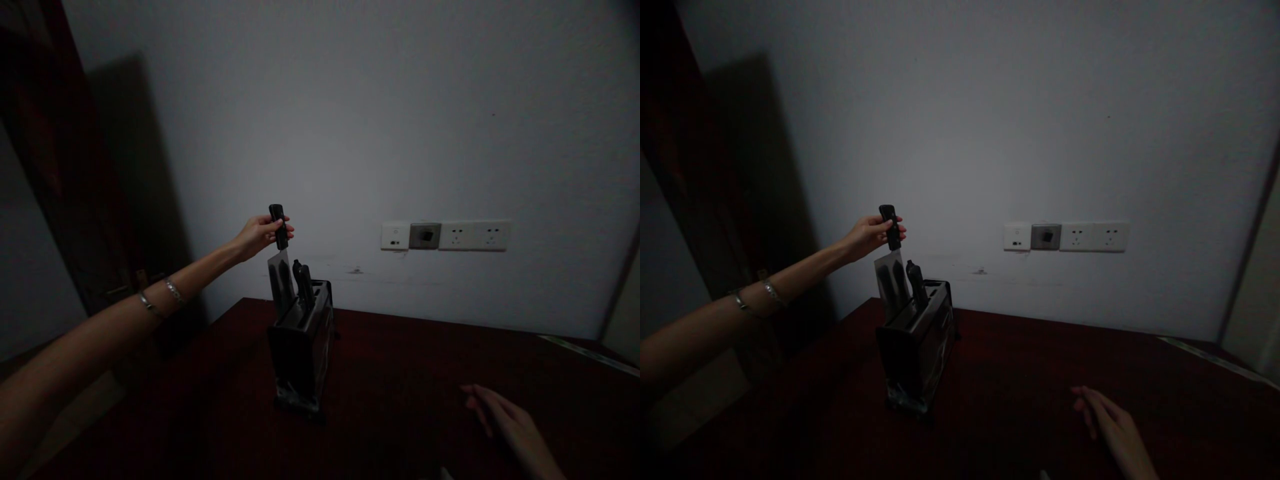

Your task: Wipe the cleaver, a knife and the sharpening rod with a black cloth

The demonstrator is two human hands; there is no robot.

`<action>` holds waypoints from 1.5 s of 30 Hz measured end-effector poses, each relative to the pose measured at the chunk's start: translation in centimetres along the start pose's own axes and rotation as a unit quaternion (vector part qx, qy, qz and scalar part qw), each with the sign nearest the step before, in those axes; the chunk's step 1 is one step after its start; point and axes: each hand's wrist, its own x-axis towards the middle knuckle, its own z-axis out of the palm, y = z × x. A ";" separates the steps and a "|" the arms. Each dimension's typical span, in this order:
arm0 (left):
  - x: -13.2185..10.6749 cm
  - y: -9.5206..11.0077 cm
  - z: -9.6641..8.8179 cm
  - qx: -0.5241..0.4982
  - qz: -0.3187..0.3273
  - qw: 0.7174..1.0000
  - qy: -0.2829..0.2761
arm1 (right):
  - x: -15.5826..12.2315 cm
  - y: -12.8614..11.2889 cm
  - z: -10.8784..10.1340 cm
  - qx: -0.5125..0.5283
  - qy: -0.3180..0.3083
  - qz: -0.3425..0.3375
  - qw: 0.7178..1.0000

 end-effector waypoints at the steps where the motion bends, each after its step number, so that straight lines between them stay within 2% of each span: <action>1: -0.1 -0.1 0.0 -0.001 -0.001 1.000 -0.002 | 0.0 -0.1 0.0 0.003 0.000 0.000 1.000; 14: -0.8 -1.9 -0.8 -0.034 -0.003 0.999 -0.029 | 0.1 0.4 -0.2 -0.006 -0.010 0.005 1.000; 21: -1.7 -2.7 -0.5 -0.043 0.001 0.998 -0.037 | -0.2 -0.4 0.1 -0.006 -0.007 0.008 1.000; 26: -2.5 -3.4 -0.2 -0.032 0.004 0.999 -0.040 | 0.1 0.3 -0.2 -0.012 -0.008 0.002 1.000; 32: -3.3 -4.5 -0.1 -0.034 0.004 0.999 -0.020 | 0.6 1.9 -0.4 -0.018 -0.023 -0.013 0.999; 45: -4.2 -6.1 -0.1 -0.021 0.012 1.000 0.017 | 0.9 2.1 -0.6 -0.031 -0.038 -0.026 0.998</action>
